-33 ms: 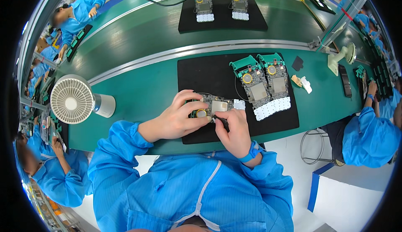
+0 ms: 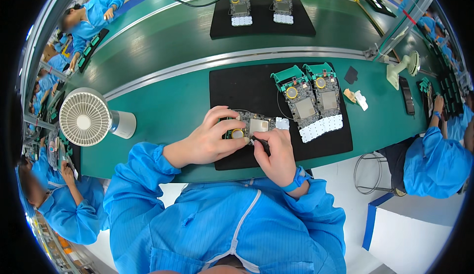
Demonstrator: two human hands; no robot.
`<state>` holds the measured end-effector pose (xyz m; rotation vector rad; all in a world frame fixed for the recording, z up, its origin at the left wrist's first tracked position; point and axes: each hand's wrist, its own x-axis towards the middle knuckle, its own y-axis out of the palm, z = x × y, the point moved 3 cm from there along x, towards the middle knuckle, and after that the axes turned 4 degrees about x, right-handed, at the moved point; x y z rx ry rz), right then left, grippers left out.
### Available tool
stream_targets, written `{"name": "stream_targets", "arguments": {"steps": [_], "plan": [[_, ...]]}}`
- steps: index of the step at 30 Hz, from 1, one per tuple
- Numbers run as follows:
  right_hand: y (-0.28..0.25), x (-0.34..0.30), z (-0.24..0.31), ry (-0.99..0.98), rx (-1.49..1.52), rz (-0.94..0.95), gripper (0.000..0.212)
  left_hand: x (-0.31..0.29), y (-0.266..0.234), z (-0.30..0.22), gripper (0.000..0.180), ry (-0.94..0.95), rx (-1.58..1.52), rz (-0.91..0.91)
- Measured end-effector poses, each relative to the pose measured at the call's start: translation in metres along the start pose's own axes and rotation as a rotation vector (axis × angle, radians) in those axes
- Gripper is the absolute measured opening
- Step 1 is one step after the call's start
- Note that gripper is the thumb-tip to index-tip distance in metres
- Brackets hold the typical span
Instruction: Assembling electronic components on a production line by attaching parts and stickers to circuit boards.
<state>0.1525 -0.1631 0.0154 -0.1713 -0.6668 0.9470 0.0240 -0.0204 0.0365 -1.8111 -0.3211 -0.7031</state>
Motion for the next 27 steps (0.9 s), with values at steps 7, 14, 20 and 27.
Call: {"name": "stream_targets", "arguments": {"steps": [7,14,20,27], "plan": [[0.003,-0.002,-0.008,0.124,0.144,-0.033,0.024,0.001,-0.002,-0.001,0.022,0.005,0.033,0.029],[0.004,0.007,0.012,-0.191,-0.284,0.005,0.029,0.003,0.000,0.002,0.023,0.023,0.069,0.021],[-0.008,0.014,0.020,-0.148,-0.237,0.098,0.021,0.008,-0.001,-0.004,0.029,0.005,0.052,0.042],[-0.035,0.044,0.012,-0.349,-0.812,0.100,0.038,0.018,-0.014,-0.013,0.086,-0.468,0.096,0.243]]}}
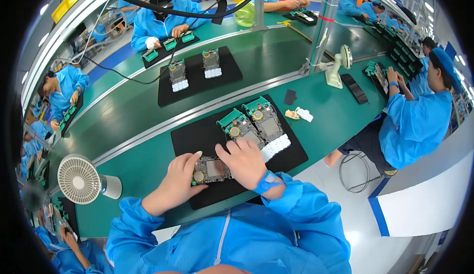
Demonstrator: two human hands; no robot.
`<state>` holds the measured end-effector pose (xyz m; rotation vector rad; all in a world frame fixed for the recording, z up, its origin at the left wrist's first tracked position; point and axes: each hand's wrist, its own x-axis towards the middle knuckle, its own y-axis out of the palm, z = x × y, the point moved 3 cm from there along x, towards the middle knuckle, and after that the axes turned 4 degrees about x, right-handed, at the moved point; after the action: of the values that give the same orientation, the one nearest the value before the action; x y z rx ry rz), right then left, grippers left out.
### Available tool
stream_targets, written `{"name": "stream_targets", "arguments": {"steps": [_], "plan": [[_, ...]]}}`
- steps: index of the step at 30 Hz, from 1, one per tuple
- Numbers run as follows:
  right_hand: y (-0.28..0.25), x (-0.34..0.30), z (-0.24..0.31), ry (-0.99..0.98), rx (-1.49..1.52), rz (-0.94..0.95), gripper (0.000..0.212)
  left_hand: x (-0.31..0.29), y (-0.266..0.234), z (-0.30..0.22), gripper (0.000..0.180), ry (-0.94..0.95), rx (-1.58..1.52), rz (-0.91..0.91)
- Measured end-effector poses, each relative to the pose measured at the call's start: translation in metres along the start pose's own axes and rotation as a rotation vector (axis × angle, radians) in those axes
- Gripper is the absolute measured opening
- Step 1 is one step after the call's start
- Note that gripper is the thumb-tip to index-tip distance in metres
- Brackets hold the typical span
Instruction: Assembling electronic components on a production line by attaching parts and stickers to circuit boards.
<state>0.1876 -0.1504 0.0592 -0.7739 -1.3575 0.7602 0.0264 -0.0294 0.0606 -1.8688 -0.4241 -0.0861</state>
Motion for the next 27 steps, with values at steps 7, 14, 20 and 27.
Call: {"name": "stream_targets", "arguments": {"steps": [7,14,20,27], "plan": [[0.009,-0.024,-0.006,0.120,0.375,0.292,0.017,0.035,-0.022,0.027,0.076,0.169,0.398,-0.130],[-0.027,-0.047,-0.006,0.388,0.652,0.232,0.037,-0.021,-0.011,0.039,0.064,-0.525,-0.666,0.211],[-0.009,-0.039,-0.012,0.648,0.898,0.098,0.023,-0.013,0.022,0.031,0.046,-0.682,-1.567,0.309],[0.018,-0.003,0.023,0.467,0.827,0.017,0.023,-0.009,0.051,0.021,0.036,-0.678,-1.603,0.204]]}}
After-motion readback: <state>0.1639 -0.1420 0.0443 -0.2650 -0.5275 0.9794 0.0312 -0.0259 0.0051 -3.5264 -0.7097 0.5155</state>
